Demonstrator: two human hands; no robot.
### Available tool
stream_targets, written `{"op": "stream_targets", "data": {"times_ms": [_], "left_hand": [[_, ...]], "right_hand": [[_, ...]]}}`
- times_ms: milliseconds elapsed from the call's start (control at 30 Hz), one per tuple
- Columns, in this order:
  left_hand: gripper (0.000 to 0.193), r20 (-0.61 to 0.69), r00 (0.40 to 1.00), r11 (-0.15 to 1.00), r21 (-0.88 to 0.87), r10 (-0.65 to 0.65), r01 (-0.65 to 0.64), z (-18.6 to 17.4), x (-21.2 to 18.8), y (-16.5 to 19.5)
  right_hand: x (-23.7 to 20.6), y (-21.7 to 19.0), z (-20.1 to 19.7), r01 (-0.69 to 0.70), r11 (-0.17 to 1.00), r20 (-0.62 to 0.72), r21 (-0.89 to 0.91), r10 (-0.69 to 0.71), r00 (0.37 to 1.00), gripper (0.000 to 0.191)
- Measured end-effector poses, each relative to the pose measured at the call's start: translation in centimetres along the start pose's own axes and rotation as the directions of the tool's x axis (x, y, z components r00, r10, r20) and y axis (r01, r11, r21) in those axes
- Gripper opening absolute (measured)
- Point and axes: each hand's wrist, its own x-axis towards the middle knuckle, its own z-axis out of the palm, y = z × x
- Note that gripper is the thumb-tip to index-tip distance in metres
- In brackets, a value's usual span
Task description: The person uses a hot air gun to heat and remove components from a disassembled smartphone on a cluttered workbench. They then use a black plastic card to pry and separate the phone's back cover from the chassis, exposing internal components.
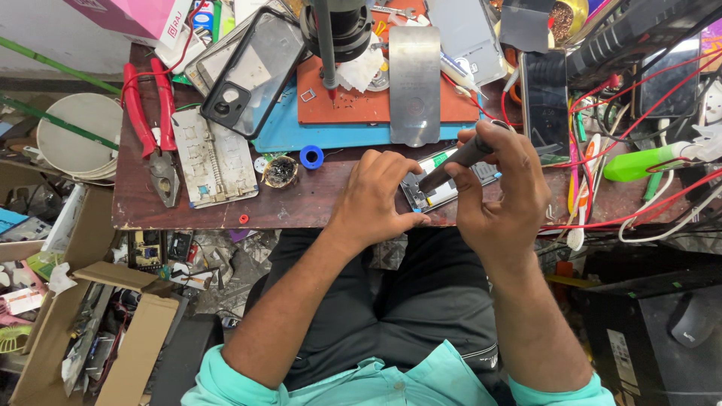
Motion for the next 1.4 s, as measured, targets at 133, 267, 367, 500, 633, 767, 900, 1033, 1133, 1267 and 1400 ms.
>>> {"op": "stream_targets", "data": {"times_ms": [133,267,367,500,633,767,900,1033,1133,1267,1400], "left_hand": [[0.070,0.003,1.000,1.000,-0.007,-0.014,0.014,-0.06,0.03,0.06],[0.071,0.018,0.999,1.000,-0.012,-0.027,0.027,-0.04,0.05,-0.08],[0.073,0.013,1.000,1.000,-0.017,-0.024,0.025,0.06,0.00,-0.17],[0.074,0.012,1.000,1.000,-0.019,-0.017,0.017,0.10,-0.01,-0.27],[0.075,0.010,1.000,0.999,-0.033,-0.002,0.002,-0.04,-0.04,-0.33],[0.076,0.019,1.000,0.999,-0.044,-0.010,0.011,-0.16,-0.03,-0.30],[0.076,0.021,1.000,0.999,-0.052,-0.007,0.008,-0.23,0.03,-0.30],[0.076,0.021,1.000,0.999,-0.050,-0.003,0.004,-0.25,0.01,-0.33],[0.076,0.028,1.000,0.999,-0.052,-0.009,0.010,-0.27,0.00,-0.36],[0.075,0.012,1.000,0.999,-0.048,0.010,-0.010,-0.23,0.01,-0.35],[0.075,0.019,1.000,0.999,-0.049,-0.004,0.004,-0.21,0.02,-0.34]], "right_hand": [[0.17,0.11,-0.10,-0.002,1.000,-0.001,0.018,0.002,1.000,0.053],[0.12,0.21,-0.21,-0.015,0.999,-0.001,0.036,0.015,1.000,0.052],[0.01,0.28,-0.19,-0.021,0.999,-0.001,0.046,0.021,1.000,0.052],[0.01,0.44,-0.14,-0.030,0.997,-0.005,0.069,0.030,1.000,0.052],[0.01,0.49,-0.19,-0.038,0.997,-0.009,0.061,0.039,0.999,0.052],[0.02,0.37,-0.24,-0.038,0.998,-0.005,0.040,0.038,0.999,0.052],[0.08,0.28,-0.16,-0.036,0.998,-0.003,0.057,0.036,0.999,0.051],[0.08,0.28,-0.11,-0.040,0.998,-0.011,0.057,0.041,0.999,0.051],[0.08,0.36,-0.11,-0.039,0.997,-0.007,0.065,0.039,0.999,0.051],[0.00,0.40,-0.17,-0.041,0.996,0.005,0.076,0.041,0.999,0.052],[-0.04,0.42,-0.14,-0.044,0.994,0.008,0.097,0.044,0.999,0.051]]}}
